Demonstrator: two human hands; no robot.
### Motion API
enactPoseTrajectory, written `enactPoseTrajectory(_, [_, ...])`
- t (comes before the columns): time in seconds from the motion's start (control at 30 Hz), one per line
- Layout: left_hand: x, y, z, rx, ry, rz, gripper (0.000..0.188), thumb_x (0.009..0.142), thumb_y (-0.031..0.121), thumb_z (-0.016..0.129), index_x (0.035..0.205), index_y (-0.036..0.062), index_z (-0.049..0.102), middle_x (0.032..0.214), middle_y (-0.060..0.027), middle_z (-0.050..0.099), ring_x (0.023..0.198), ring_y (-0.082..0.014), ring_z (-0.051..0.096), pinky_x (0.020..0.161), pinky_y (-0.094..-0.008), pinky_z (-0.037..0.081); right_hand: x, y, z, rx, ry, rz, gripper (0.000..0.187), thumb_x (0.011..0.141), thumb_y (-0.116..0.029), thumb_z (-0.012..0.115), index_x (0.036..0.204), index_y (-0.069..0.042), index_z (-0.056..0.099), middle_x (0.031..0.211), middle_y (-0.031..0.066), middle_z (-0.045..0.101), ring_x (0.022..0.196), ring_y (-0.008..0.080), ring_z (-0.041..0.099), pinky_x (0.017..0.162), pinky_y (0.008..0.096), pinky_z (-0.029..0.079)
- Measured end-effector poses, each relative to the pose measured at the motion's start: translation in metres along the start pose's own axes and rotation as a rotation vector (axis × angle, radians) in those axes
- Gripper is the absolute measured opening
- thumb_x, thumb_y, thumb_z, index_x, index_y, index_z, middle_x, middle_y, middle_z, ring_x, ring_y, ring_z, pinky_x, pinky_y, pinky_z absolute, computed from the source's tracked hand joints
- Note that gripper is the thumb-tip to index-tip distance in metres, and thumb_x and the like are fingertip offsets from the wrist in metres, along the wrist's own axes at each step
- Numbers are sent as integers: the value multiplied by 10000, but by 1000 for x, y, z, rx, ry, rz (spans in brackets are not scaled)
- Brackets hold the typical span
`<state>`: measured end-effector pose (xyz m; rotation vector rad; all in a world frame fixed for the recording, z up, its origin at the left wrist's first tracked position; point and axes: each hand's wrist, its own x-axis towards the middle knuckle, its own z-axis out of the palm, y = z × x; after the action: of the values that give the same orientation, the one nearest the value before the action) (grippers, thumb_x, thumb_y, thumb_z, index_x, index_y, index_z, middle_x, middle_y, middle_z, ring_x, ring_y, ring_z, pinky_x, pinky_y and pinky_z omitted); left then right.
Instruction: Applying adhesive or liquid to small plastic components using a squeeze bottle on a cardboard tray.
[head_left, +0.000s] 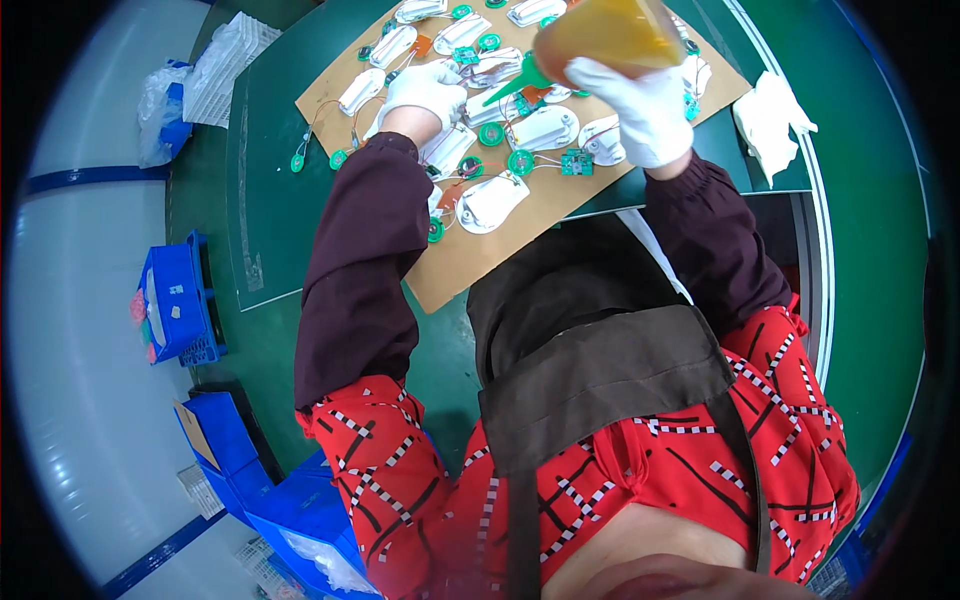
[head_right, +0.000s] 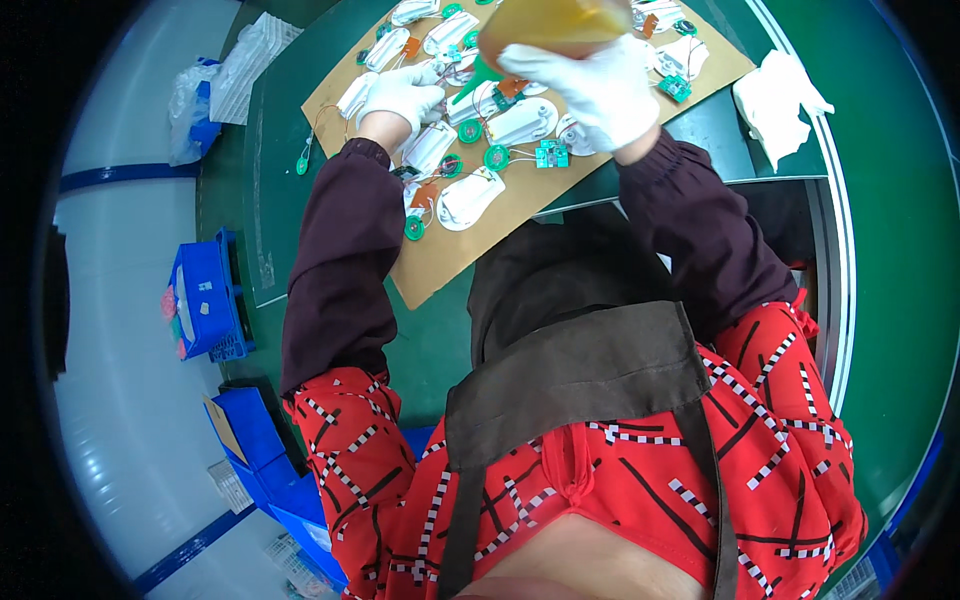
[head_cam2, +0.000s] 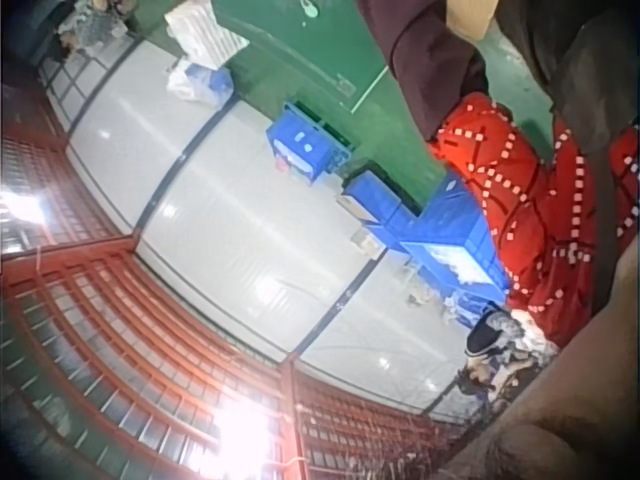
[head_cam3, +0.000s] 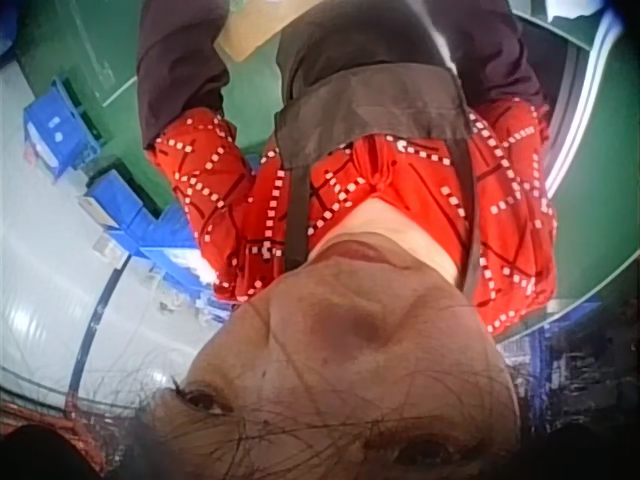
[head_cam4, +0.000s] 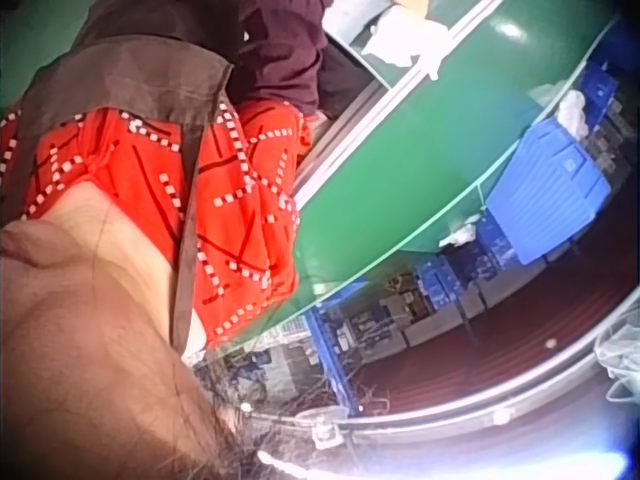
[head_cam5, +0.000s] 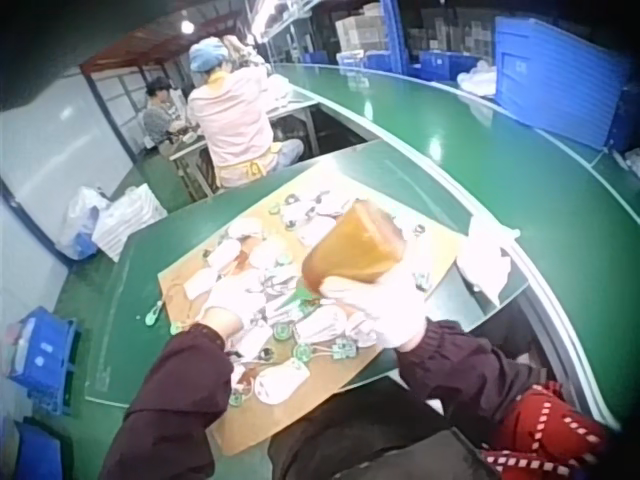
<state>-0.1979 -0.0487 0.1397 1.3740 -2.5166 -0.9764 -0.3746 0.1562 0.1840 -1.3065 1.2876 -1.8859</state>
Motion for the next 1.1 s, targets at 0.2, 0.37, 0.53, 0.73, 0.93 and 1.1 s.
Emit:
enactPoseTrajectory(0.2, [9, -13, 3, 73, -51, 31, 311, 715, 281, 648, 973, 115, 695, 1037, -109, 675, 963, -300, 629, 850, -360, 485, 8, 12, 29, -27, -3, 34, 447, 739, -82, 791, 1132, -33, 584, 1037, 58, 652, 941, 147, 628, 792, 278, 525])
enactPoseTrajectory(0.37, [6, -7, 1, 101, -66, 115, 310, 740, 279, 641, 979, 82, 663, 1060, -129, 655, 974, -312, 616, 845, -373, 476, 13, 24, 33, -41, -7, 56, 518, 717, -118, 816, 1162, -57, 559, 1059, 55, 639, 960, 158, 626, 819, 288, 527])
enactPoseTrajectory(0.53, [3, -4, 3, 50, -35, 106, 318, 747, 284, 628, 980, 69, 653, 1049, -157, 647, 971, -332, 609, 847, -380, 471, 15, 15, 40, -155, -55, -2, 492, 737, -154, 797, 1159, -60, 562, 1056, 63, 637, 972, 172, 620, 833, 308, 521])
enactPoseTrajectory(0.73, [6, -5, 5, 46, -40, 110, 324, 735, 283, 623, 977, 71, 654, 1039, -170, 649, 979, -342, 606, 849, -383, 473, 9, 3, 43, 60, -94, 284, 311, 855, -158, 662, 1126, -33, 576, 1071, 63, 615, 993, 187, 589, 867, 377, 478])
enactPoseTrajectory(0.93, [3, -2, 3, 83, -31, 125, 330, 737, 290, 620, 979, 70, 660, 1035, -171, 650, 972, -338, 610, 848, -384, 477, 11, 22, 41, -176, -22, -61, 550, 710, -188, 832, 1167, -57, 556, 1049, 59, 641, 947, 177, 632, 816, 295, 534])
enactPoseTrajectory(1.1, [1, -1, 2, 149, -10, 162, 338, 738, 297, 619, 973, 59, 667, 1035, -167, 650, 972, -331, 615, 848, -383, 482, 5, 26, 32, -135, -49, 40, 468, 723, -145, 816, 1119, -46, 588, 1013, 54, 652, 920, 152, 632, 780, 282, 535])
